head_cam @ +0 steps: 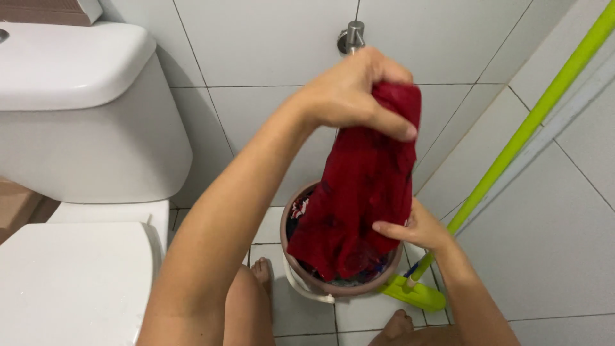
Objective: The person washes clothes in a bucket of water by hand, repeatedly scrubbing, rubbing, and wringing out the garments.
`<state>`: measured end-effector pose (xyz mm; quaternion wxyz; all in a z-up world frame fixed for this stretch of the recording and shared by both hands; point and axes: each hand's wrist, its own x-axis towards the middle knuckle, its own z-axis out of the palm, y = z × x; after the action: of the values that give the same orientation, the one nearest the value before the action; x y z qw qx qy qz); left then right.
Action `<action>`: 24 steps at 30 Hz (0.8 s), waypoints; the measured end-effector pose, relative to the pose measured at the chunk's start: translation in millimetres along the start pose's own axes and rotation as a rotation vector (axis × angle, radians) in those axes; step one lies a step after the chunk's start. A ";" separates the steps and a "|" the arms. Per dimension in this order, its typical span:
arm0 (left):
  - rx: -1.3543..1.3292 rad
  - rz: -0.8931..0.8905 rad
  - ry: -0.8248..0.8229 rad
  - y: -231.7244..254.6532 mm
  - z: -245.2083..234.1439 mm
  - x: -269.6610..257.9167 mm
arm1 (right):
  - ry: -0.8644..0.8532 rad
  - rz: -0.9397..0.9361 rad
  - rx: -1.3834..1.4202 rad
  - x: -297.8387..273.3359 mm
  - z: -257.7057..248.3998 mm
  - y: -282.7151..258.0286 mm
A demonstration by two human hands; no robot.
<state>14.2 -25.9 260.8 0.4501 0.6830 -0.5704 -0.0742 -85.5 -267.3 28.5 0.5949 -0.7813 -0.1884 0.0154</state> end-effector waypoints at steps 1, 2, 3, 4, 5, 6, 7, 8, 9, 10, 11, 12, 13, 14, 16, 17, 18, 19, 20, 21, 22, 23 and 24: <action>-0.076 0.061 0.071 -1.8 -7.2 -4.1 | 0.046 0.046 -0.029 1.4 -0.3 8.2; -0.077 0.059 0.073 -4.5 -14.6 -8.9 | 0.090 0.093 -0.058 1.2 -3.3 15.6; -0.068 0.101 0.153 -7.8 -21.5 -13.7 | 0.090 0.096 -0.057 2.8 -13.0 21.0; -0.059 0.143 0.232 -11.8 -27.9 -19.6 | 0.133 0.099 -0.042 8.5 -27.9 24.8; -0.060 0.144 0.232 -16.0 -34.5 -26.3 | 0.179 0.098 -0.027 10.6 -42.0 28.0; -0.125 0.119 0.332 -20.8 -40.6 -34.2 | 0.251 0.103 -0.060 6.9 -58.9 28.0; -0.191 0.094 0.435 -26.8 -45.6 -41.4 | 0.320 0.108 -0.094 2.9 -77.5 24.1; -0.192 0.096 0.437 -34.2 -48.9 -47.4 | 0.340 0.041 -0.026 -2.8 -92.6 17.6; -0.287 0.048 0.469 -43.0 -50.3 -53.0 | 0.360 -0.025 0.043 -6.8 -101.0 10.5; -0.383 -0.001 0.502 -52.6 -50.8 -57.8 | 0.360 -0.023 0.041 -7.9 -104.2 2.0; -0.386 0.000 0.503 -62.7 -49.3 -61.4 | 0.369 -0.072 0.168 -8.9 -107.6 -11.0; -0.398 -0.022 0.482 -72.6 -46.4 -64.2 | 0.377 -0.122 0.296 -7.1 -108.1 -25.1; -0.407 -0.043 0.460 -80.9 -44.9 -66.7 | 0.377 -0.121 0.295 -1.7 -104.2 -38.1; -0.408 -0.043 0.460 -87.4 -43.8 -69.4 | 0.373 -0.140 0.362 4.2 -99.0 -51.7; -0.454 -0.096 0.473 -93.5 -42.0 -73.9 | 0.367 -0.159 0.428 14.3 -91.7 -83.2; -0.455 -0.099 0.475 -92.5 -42.5 -74.9 | 0.367 -0.240 0.444 16.9 -91.4 -101.4; -0.452 -0.101 0.372 -89.2 -43.4 -74.9 | 0.367 -0.321 0.459 21.1 -89.3 -116.3; -0.449 -0.103 0.265 -84.1 -43.4 -73.6 | 0.368 -0.319 0.461 25.6 -85.2 -126.1; -0.348 -0.220 0.173 -78.2 -37.8 -71.3 | 0.373 -0.295 0.462 29.7 -82.0 -133.4; -0.246 -0.331 0.076 -71.9 -27.2 -66.6 | 0.379 -0.275 0.461 33.8 -79.0 -138.3; -0.081 -0.350 -0.006 -66.4 -11.4 -62.4 | 0.383 -0.275 0.461 40.0 -73.0 -138.0; 0.083 -0.369 -0.086 -62.6 10.1 -60.7 | 0.402 -0.203 0.452 48.3 -64.4 -133.1; 0.156 -0.430 -0.149 -60.3 33.8 -61.1 | 0.420 -0.131 0.442 54.2 -56.4 -126.7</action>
<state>15.7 4.5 173.7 0.3267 0.8142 -0.4472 -0.1743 -56.1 -274.4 174.3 0.7761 -0.6052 -0.1032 -0.1439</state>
